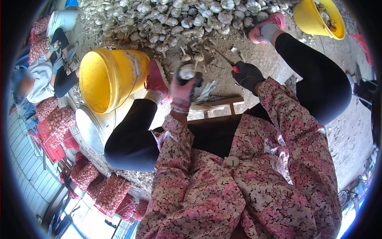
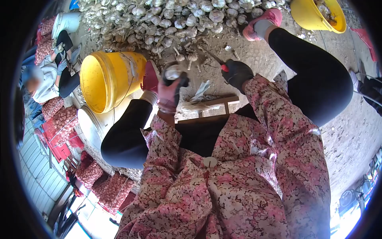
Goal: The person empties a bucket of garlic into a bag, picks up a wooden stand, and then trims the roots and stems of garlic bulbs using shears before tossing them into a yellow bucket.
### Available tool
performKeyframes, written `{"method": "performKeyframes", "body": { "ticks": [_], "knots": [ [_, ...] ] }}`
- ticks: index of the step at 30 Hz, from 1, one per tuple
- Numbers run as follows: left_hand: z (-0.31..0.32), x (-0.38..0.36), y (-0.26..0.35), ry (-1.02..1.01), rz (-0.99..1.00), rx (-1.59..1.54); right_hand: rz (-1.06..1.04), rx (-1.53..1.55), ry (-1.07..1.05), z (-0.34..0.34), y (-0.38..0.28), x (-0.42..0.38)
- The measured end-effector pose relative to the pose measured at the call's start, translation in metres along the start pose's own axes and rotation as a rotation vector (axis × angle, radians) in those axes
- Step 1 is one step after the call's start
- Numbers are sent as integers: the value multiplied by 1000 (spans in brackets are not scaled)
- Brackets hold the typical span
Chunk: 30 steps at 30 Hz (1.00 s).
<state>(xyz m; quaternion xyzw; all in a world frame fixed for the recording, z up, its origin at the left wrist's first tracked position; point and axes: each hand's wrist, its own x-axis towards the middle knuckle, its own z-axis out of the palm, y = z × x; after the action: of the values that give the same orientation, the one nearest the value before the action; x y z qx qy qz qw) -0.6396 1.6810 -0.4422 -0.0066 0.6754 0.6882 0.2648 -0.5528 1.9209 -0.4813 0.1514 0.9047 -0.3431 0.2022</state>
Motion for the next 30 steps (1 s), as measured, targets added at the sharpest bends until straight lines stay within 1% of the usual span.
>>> {"method": "performKeyframes", "body": {
  "ticks": [1,2,3,5,6,7,8,9,11,12,13,14,15,17,18,20,21,22,23,24,25,26,27,28,29,30],
  "knots": [
    [-8,0,11,94,71,-133,48,3,-22,4,7,2],
    [-41,8,11,102,141,-498,100,5,-45,8,12,4],
    [-74,15,8,110,207,-863,104,2,-48,10,13,4],
    [-69,14,67,46,468,-1157,113,13,-129,13,9,2],
    [-73,16,65,56,467,-1157,133,-3,-203,12,4,4],
    [-78,19,59,112,453,-1116,130,-5,-211,17,-3,9],
    [-82,23,57,165,438,-1073,173,6,-241,25,-11,16],
    [-77,35,60,164,428,-1073,227,22,-267,34,-14,28],
    [-61,37,57,642,218,-1228,245,53,-262,51,-15,43],
    [-66,44,39,327,178,-1229,300,71,-338,53,-20,51],
    [-73,54,15,10,139,-1213,355,89,-410,53,-25,61],
    [-70,60,-7,159,-100,-912,404,74,-417,65,-23,71],
    [-38,60,-22,233,21,-295,400,72,-424,61,-27,75],
    [-19,79,-56,323,-531,-372,617,323,-541,43,-39,76],
    [-8,87,-86,291,-560,-212,624,323,-536,42,-37,72],
    [0,114,-150,238,-428,491,563,332,-446,35,-28,57],
    [18,122,-143,288,-454,862,571,326,-432,30,-21,48],
    [30,127,-135,279,-442,852,429,315,-360,24,-14,39],
    [40,132,-131,323,-505,901,286,301,-286,17,-10,31],
    [48,135,-133,366,-572,950,291,293,-272,-1,-19,23],
    [44,138,-143,357,-568,944,252,474,-161,-23,-27,11],
    [27,145,-174,295,-493,852,203,656,-50,-44,-38,1],
    [25,142,-167,298,-407,833,231,998,-150,-60,-39,-6],
    [24,140,-159,298,-321,814,219,1015,-137,-62,-30,-12],
    [25,132,-141,305,-310,822,206,1038,-120,-62,-21,-18],
    [25,126,-124,231,-367,248,191,1050,-113,-63,-18,-21]
  ]
}}
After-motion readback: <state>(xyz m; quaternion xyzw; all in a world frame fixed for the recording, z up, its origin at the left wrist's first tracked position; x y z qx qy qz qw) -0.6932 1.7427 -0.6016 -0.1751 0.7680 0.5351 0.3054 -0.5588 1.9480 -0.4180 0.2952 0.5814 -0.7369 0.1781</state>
